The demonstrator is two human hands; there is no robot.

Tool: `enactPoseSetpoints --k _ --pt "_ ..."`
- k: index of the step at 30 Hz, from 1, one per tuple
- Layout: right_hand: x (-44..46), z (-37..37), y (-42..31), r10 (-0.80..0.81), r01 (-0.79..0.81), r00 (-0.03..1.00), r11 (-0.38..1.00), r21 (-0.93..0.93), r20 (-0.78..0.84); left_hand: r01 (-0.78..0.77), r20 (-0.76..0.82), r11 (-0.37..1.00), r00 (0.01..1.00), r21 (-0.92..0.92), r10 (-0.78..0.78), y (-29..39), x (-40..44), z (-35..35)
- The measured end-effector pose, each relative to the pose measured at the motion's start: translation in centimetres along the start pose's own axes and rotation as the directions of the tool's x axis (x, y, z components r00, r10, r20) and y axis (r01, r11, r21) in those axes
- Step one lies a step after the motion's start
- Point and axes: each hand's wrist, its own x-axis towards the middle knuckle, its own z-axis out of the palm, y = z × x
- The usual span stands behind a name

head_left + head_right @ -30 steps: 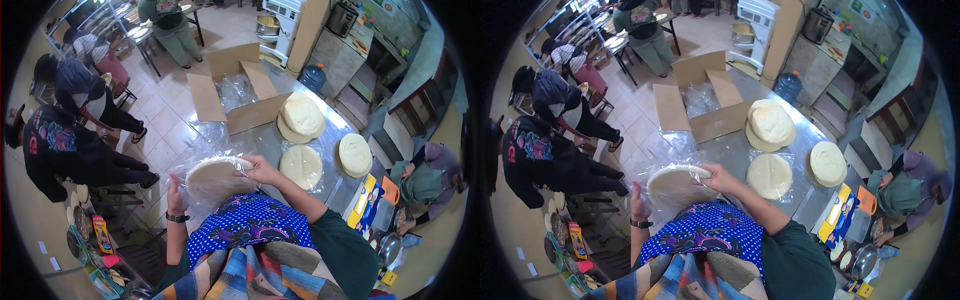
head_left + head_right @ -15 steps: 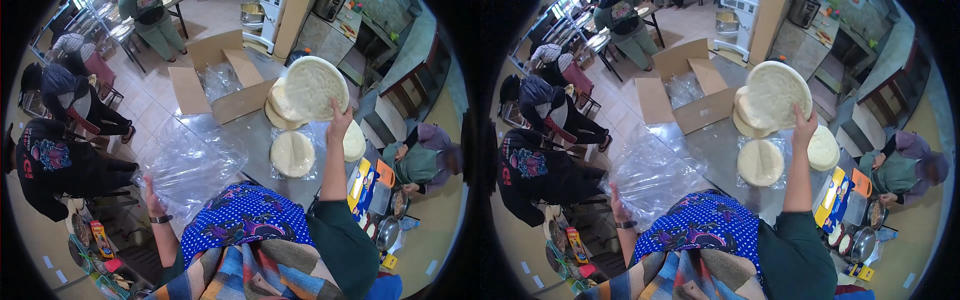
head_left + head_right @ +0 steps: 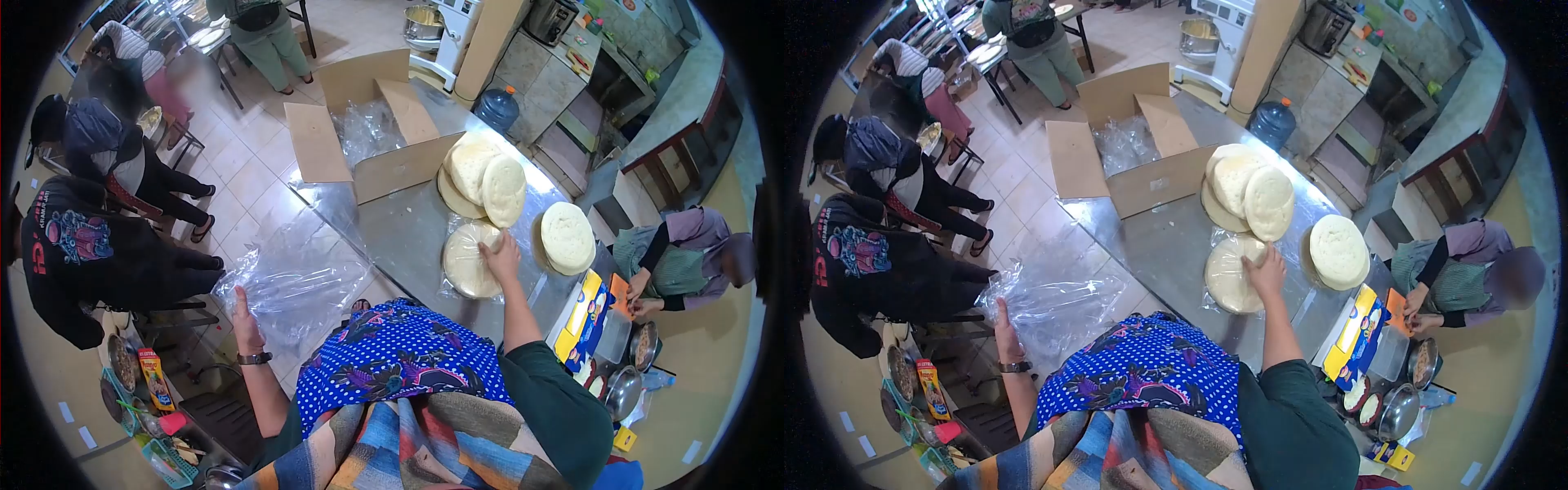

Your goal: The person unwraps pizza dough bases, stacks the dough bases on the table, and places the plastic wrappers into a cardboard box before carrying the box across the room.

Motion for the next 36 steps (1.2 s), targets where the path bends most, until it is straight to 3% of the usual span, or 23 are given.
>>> enactPoseSetpoints --k 1,2,4,8,10,14,16,17,18,19,20,21,22,23,24,26,27,28,29,31,32,35,36 --pt "-0.1 -0.8 -0.2 0.105 -0.106 0.99 0.994 0.006 0.098 0.003 -0.002 1.0 1.0 0.002 -0.003 0.2 -0.2 0.4" --pt "0.1 -1.7 -0.3 0.106 -0.107 0.989 0.994 0.005 0.102 -0.018 -0.005 0.999 1.0 0.031 0.018 0.4 -0.5 0.9" --pt "1.2 -4.9 -2.4 0.099 -0.072 0.958 0.992 -0.108 0.269 -0.066 -0.036 0.996 0.997 0.058 0.068 0.5 -0.6 2.0" --pt "3.4 -5.5 -2.5 -0.015 0.025 0.935 0.999 -0.024 0.354 -0.034 0.005 0.999 0.999 0.039 0.034 0.5 -0.6 2.9" --pt "3.4 -7.7 -4.4 -0.197 0.032 0.856 0.943 0.331 0.478 -0.042 0.007 0.999 0.999 0.022 0.042 -0.4 -0.1 2.7" --pt "0.1 -13.1 -15.5 -0.437 0.077 0.7 0.832 0.549 0.564 -0.04 -0.022 0.995 0.999 0.096 0.043 0.3 -0.6 3.2" --pt "-2.7 -14.9 -20.8 -0.668 0.303 0.7 0.598 0.742 0.253 -0.075 -0.055 0.993 0.995 0.086 0.08 0.6 -0.9 3.2" --pt "-3.7 -15.1 -23.1 -0.691 0.308 0.676 0.58 0.754 0.256 -0.04 -0.018 0.997 0.999 0.064 0.041 1.0 -1.1 3.1" --pt "-4.7 -15.1 -25.3 -0.852 0.578 0.522 0.319 0.751 -0.039 -0.006 0.019 0.999 1.0 0.042 0.005 1.4 -1.2 2.9" --pt "-5.6 -14.8 -27.2 -0.902 0.768 0.285 0.013 0.641 -0.323 -0.013 -0.017 0.999 1.0 0.04 0.013 1.5 -1.2 2.6" --pt "-6.8 -14.0 -28.8 -0.906 0.757 0.263 -0.02 0.653 -0.332 0.112 0.107 0.979 0.99 -0.17 -0.095 1.3 -0.9 2.1" --pt "-8.1 -12.9 -30.1 -0.936 0.81 0.124 -0.096 0.579 -0.328 0.248 0.251 0.901 0.954 -0.357 -0.163 1.3 -1.0 1.7" --pt "-9.1 -11.9 -30.9 -0.949 0.847 -0.017 -0.181 0.5 -0.314 0.227 0.218 0.901 0.964 -0.369 -0.154 1.6 -1.5 1.5" --pt "-9.9 -10.8 -31.5 -0.945 0.835 -0.041 -0.212 0.508 -0.325 0.205 0.362 0.834 0.932 -0.512 -0.007 2.0 -2.1 1.5" --pt "-10.6 -9.6 -31.9 -0.953 0.84 -0.148 -0.262 0.475 -0.263 0.205 0.471 0.743 0.867 -0.637 0.165 2.2 -2.6 1.0" --pt "-11.5 -7.5 -32.4 -0.934 0.818 -0.293 -0.355 0.453 -0.203 0.138 0.441 0.744 0.868 -0.654 0.226 1.9 -3.1 -0.7" --pt "-11.7 -7.0 -32.6 -0.926 0.807 -0.311 -0.375 0.455 -0.212 0.095 0.44 0.745 0.853 -0.66 0.281 1.6 -3.2 -1.3" --pt "-12.0 -6.7 -32.7 -0.923 0.792 -0.347 -0.383 0.476 -0.166 0.007 0.318 0.796 0.919 -0.606 0.233 1.2 -3.3 -1.7" --pt "-12.2 -6.4 -32.7 -0.917 0.778 -0.381 -0.385 0.497 -0.116 -0.002 0.303 0.792 0.923 -0.61 0.235 0.8 -3.6 -2.3" --pt "-12.6 -6.5 -33.1 -0.905 0.759 -0.396 -0.417 0.5 -0.154 0.266 0.397 0.542 0.907 -0.797 0.138 4.5 -5.9 -1.1" --pt "-12.8 -6.6 -33.3 -0.897 0.764 -0.426 -0.426 0.485 -0.118 0.258 0.388 0.539 0.911 -0.802 0.142 4.1 -6.1 -1.4" --pt "-13.5 -6.7 -33.9 -0.893 0.751 -0.439 -0.425 0.505 -0.098 0.109 0.295 0.656 0.939 -0.746 0.179 2.3 -6.1 -3.1" --pt "-13.8 -6.7 -34.0 -0.902 0.736 -0.417 -0.407 0.541 -0.111 0.13 0.268 0.74 0.961 -0.66 0.071 2.4 -6.1 -3.5"
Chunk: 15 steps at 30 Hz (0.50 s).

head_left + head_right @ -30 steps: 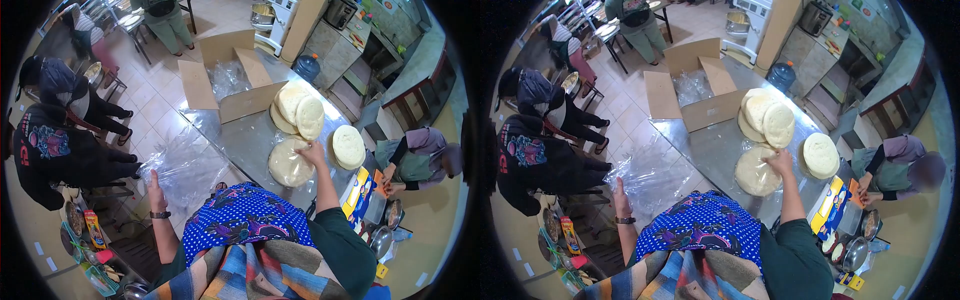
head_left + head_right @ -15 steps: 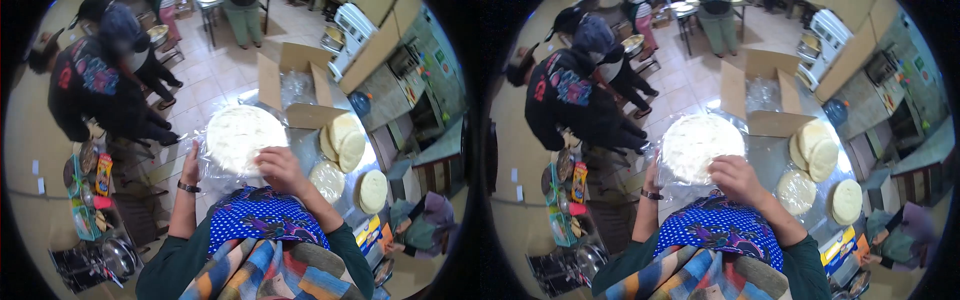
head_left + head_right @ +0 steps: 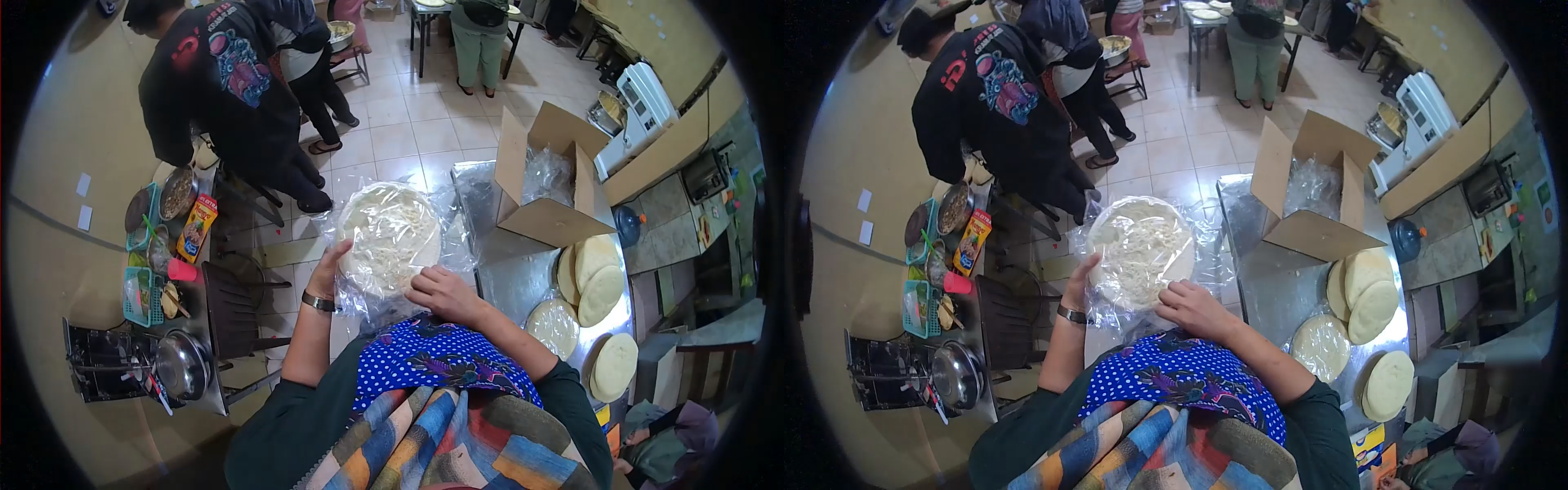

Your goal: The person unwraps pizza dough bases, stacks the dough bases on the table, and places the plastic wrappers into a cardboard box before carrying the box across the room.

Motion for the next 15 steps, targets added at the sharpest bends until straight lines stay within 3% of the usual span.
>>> enactPoseSetpoints --k 1,2,3,5,7,8,9,11,12,15 --pt "-0.1 0.4 0.0 -0.008 0.008 1.0 1.0 0.003 0.003 0.06 -0.104 0.993 0.993 0.105 -0.049 0.3 -0.1 -0.2" --pt "-0.3 0.9 0.2 0.103 -0.093 0.989 0.99 0.102 -0.104 0.075 -0.16 0.996 0.985 0.044 -0.067 0.7 -0.3 -0.3" --pt "-0.5 1.1 0.4 0.221 -0.18 0.955 0.961 0.208 -0.196 0.067 -0.165 0.997 0.985 0.041 -0.059 0.6 -0.4 -1.2" --pt "-0.8 0.3 0.8 0.269 -0.217 0.94 0.946 0.24 -0.209 0.007 -0.199 0.999 0.98 0.053 0.003 0.2 -0.1 -3.7" --pt "-1.0 -0.7 0.8 0.432 -0.299 0.87 0.845 0.443 -0.237 -0.02 -0.19 1.0 0.982 0.008 0.021 -0.1 -0.5 -3.0" --pt "-1.2 -0.4 1.1 0.47 -0.316 0.804 0.857 0.408 -0.364 -0.055 -0.18 0.998 0.982 -0.003 0.054 -0.2 -0.8 -2.7" --pt "-1.2 -0.1 1.4 0.469 -0.316 0.804 0.857 0.407 -0.365 -0.09 -0.168 0.996 0.982 -0.015 0.087 -0.2 -0.9 -2.4" --pt "-1.4 0.5 2.0 0.885 -0.526 0.425 0.412 0.744 -0.189 -0.109 -0.157 0.994 0.982 -0.026 0.104 -0.4 -0.9 -2.7" --pt "-1.4 0.9 2.5 0.92 -0.557 0.39 0.268 0.786 -0.038 -0.126 -0.148 0.991 0.982 -0.037 0.119 -0.4 -0.9 -2.5" --pt "-1.5 1.6 2.4 0.878 -0.559 0.471 0.224 0.798 0.083 -0.107 -0.14 0.994 0.985 -0.028 0.102 -0.4 -1.0 -1.6"
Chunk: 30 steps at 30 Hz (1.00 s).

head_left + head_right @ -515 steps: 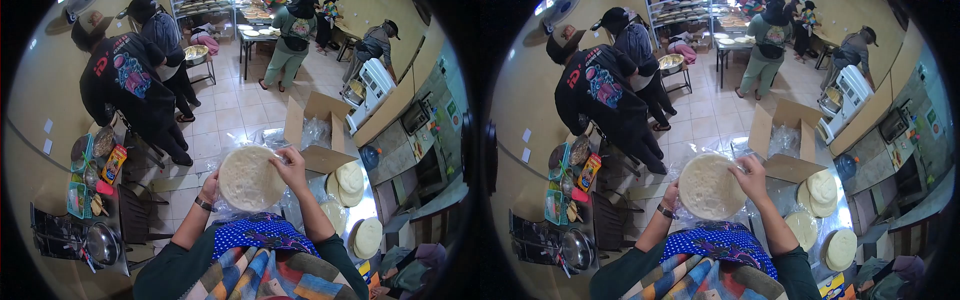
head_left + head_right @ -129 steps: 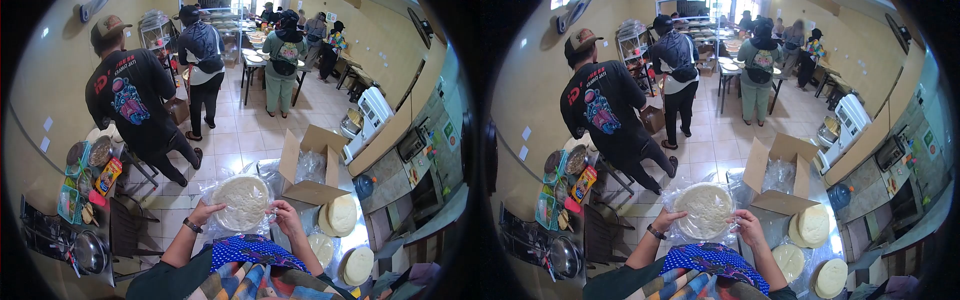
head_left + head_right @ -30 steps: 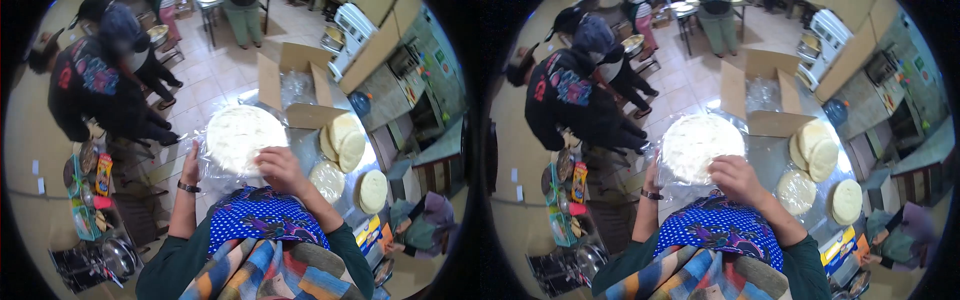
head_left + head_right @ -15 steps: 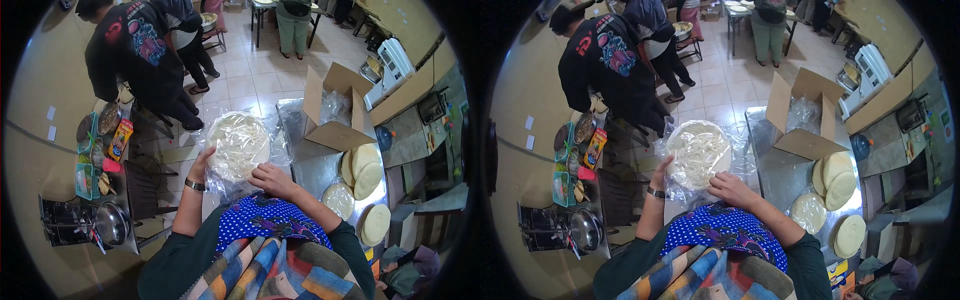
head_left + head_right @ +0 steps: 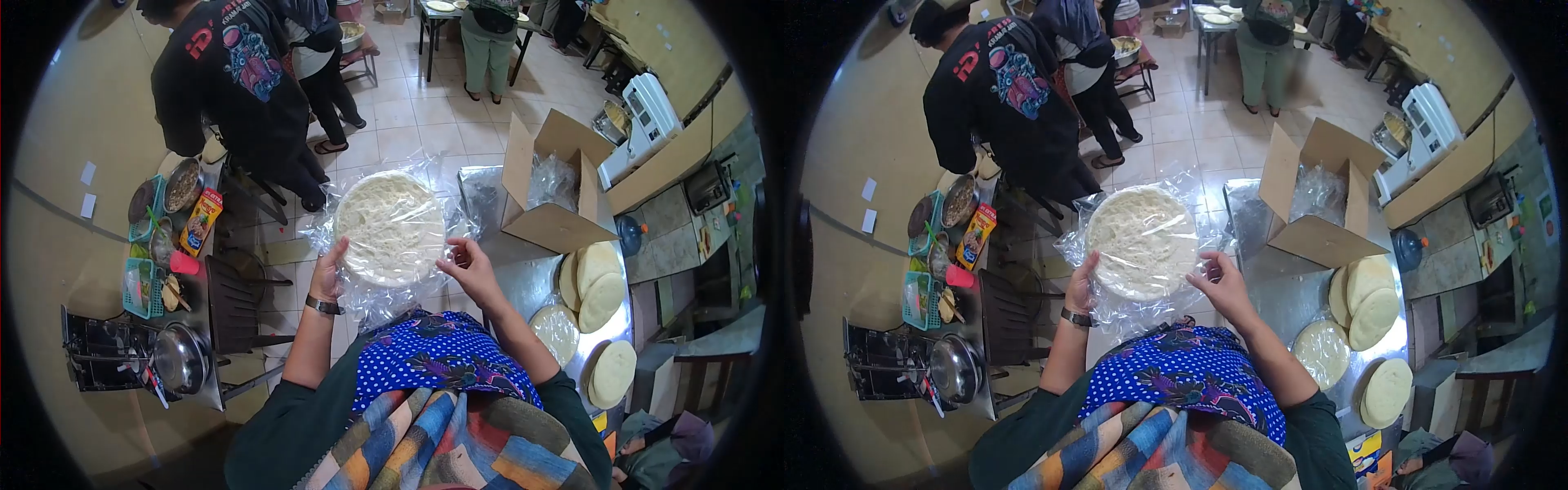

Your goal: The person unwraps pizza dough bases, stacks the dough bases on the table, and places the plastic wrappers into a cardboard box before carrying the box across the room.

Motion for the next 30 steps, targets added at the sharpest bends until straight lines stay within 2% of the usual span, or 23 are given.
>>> enactPoseSetpoints --k 1,2,5,6,8,9,11,14,18,20,21,22,24,26,27,28,30 --pt "0.4 0.3 0.9 -0.034 0.036 0.999 0.977 0.211 -0.014 0.002 0.004 1.0 1.0 0.002 -0.002 -0.1 0.1 -0.1" --pt "0.4 0.1 1.3 -0.035 0.038 0.999 0.977 0.212 -0.019 -0.009 0.016 0.999 1.0 0.032 0.008 -0.4 0.4 -0.5" --pt "0.0 -0.5 -0.6 -0.214 0.22 0.956 0.976 0.007 -0.202 -0.025 0.029 0.997 0.999 0.071 0.023 -1.0 0.9 -1.2" --pt "-0.1 -0.6 -0.8 -0.215 0.221 0.955 0.975 0.006 -0.204 -0.029 0.027 0.996 0.999 0.081 0.027 -1.0 0.9 -0.9" --pt "-0.2 -0.9 -1.1 -0.148 0.182 0.975 0.961 0.21 -0.166 -0.029 0.038 0.996 0.999 0.079 0.026 -0.9 0.7 -0.3" --pt "-0.2 -1.1 -1.5 -0.15 0.184 0.974 0.961 0.208 -0.17 -0.029 0.045 0.997 0.999 0.076 0.026 -0.7 0.5 0.2" --pt "0.0 -1.5 -2.1 -0.042 0.057 0.998 0.914 0.402 -0.047 -0.02 0.062 0.998 0.998 0.062 0.016 -0.7 0.5 0.5" --pt "0.2 -1.7 -2.6 -0.029 0.071 0.995 0.877 0.475 -0.095 -0.037 0.061 0.997 0.998 0.069 0.032 -0.8 0.5 0.7" --pt "-0.3 -1.5 -2.5 -0.116 0.182 0.977 0.888 0.423 -0.178 -0.021 0.04 0.998 0.999 0.053 0.019 -1.4 0.8 0.4" --pt "-0.4 -1.6 -2.8 -0.435 0.466 0.865 0.882 0.076 -0.251 -0.038 0.039 0.995 0.999 0.092 0.034 -2.0 1.1 0.1" --pt "-0.4 -1.4 -3.0 -0.438 0.465 0.867 0.883 0.071 -0.236 -0.046 0.031 0.99 0.999 0.133 0.042 -2.2 1.1 -0.1" --pt "-0.4 -0.9 -3.6 -0.322 0.37 0.905 0.918 0.14 -0.277 -0.058 0.049 0.99 0.997 0.131 0.052 -2.4 1.1 -0.1" --pt "0.6 -1.3 -1.5 -0.214 0.265 0.93 0.954 0.14 -0.298 -0.097 0.071 0.979 0.994 0.177 0.086 -2.7 1.2 -0.1" --pt "0.6 -1.2 -2.2 -0.195 0.263 0.923 0.949 0.173 -0.331 -0.182 0.125 0.966 0.979 0.185 0.161 -3.0 1.4 -0.7" --pt "0.6 -1.0 -2.5 -0.155 0.241 0.923 0.946 0.215 -0.353 -0.163 0.111 0.957 0.984 0.24 0.14 -3.1 1.9 -2.1" --pt "0.5 -0.8 -2.7 -0.171 0.257 0.918 0.944 0.208 -0.358 -0.142 0.093 0.945 0.988 0.295 0.119 -3.1 2.0 -2.6" --pt "0.3 -0.2 -3.0 -0.177 0.299 0.915 0.902 0.312 -0.364 -0.158 0.086 0.922 0.987 0.354 0.137 -3.8 1.9 -2.9"
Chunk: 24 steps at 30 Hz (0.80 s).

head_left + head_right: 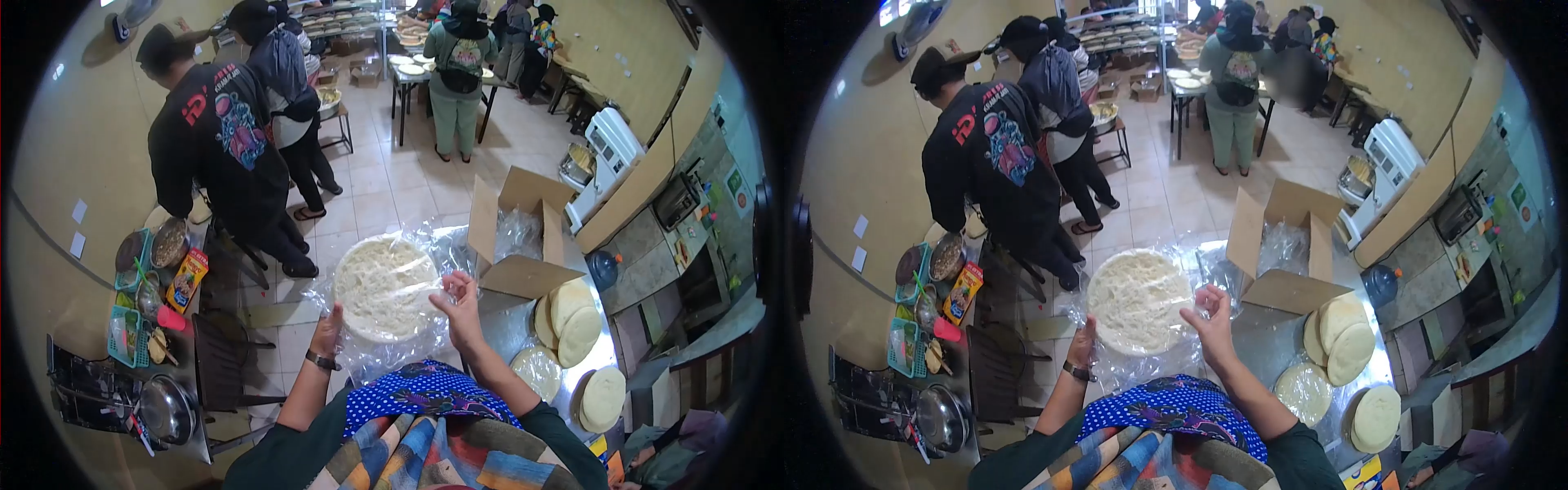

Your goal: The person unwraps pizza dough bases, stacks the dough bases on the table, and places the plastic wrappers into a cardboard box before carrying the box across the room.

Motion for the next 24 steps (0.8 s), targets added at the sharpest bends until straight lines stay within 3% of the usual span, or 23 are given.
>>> enactPoseSetpoints --k 1,2,4,6,8,10,12,14,16,17,18,19,20,22,23,24 --pt "-0.1 0.1 0.4 0.155 -0.155 0.988 0.985 0.08 0.001 -0.002 -0.025 0.998 1.0 0.066 0.004 0.0 0.0 0.2" --pt "0.1 -0.1 0.4 0.139 -0.139 0.99 0.987 0.083 0.004 -0.017 -0.017 0.998 1.0 0.067 0.018 0.1 0.0 0.4" --pt "0.8 -1.0 -0.2 0.191 -0.212 0.973 0.962 0.171 0.132 0.079 0.11 0.987 0.992 -0.137 -0.064 1.5 -0.3 1.9" --pt "2.4 -2.3 -0.7 0.17 -0.196 0.976 0.957 0.213 0.136 0.045 0.122 0.979 0.992 -0.199 -0.02 2.8 -0.4 3.1" --pt "4.0 -3.3 -1.7 0.078 -0.125 0.971 0.972 0.2 0.225 0.23 0.176 0.913 0.968 -0.337 -0.179 2.9 -0.1 2.7" --pt "5.0 -3.7 -3.2 0.109 -0.163 0.963 0.963 0.214 0.245 0.251 0.206 0.886 0.962 -0.391 -0.182 3.5 0.2 3.2" --pt "6.2 -3.8 -4.2 0.171 -0.196 0.87 0.981 0.005 0.463 0.354 0.285 0.852 0.924 -0.387 -0.254 3.5 0.8 2.5" --pt "6.5 -2.6 -4.3 0.157 -0.142 0.863 0.988 -0.069 0.48 0.362 0.299 0.877 0.915 -0.317 -0.27 3.4 1.1 2.4" --pt "6.9 -0.9 -3.8 0.195 0.025 0.844 0.916 -0.401 0.499 0.366 0.307 0.897 0.908 -0.247 -0.286 3.9 1.1 3.0" --pt "6.6 -0.2 -3.8 0.037 0.229 0.857 0.866 -0.445 0.513 0.403 0.417 0.856 0.873 -0.323 -0.253 4.4 0.7 3.6" --pt "6.5 0.2 -3.7 0.029 0.235 0.858 0.865 -0.443 0.513 0.445 0.52 0.806 0.829 -0.39 -0.206 4.7 0.5 4.0" --pt "6.4 0.5 -3.7 0.008 0.308 0.845 0.811 -0.498 0.535 0.315 0.373 0.914 0.904 -0.255 -0.208 3.8 0.6 3.9" --pt "6.2 0.7 -3.6 -0.009 0.376 0.831 0.747 -0.548 0.557 0.312 0.379 0.916 0.903 -0.252 -0.204 3.8 0.9 3.9" --pt "6.0 0.5 -2.9 -0.049 0.377 0.848 0.757 -0.534 0.529 0.29 0.222 0.957 0.932 0.018 -0.287 5.3 0.3 5.6" --pt "6.2 0.0 -2.6 -0.042 0.317 0.874 0.805 -0.501 0.485 0.343 0.218 0.934 0.923 -0.099 -0.316 4.7 0.6 4.9" --pt "6.3 -0.2 -2.9 -0.032 0.258 0.896 0.848 -0.463 0.442 0.34 0.218 0.935 0.924 -0.1 -0.313 4.4 0.7 4.6"
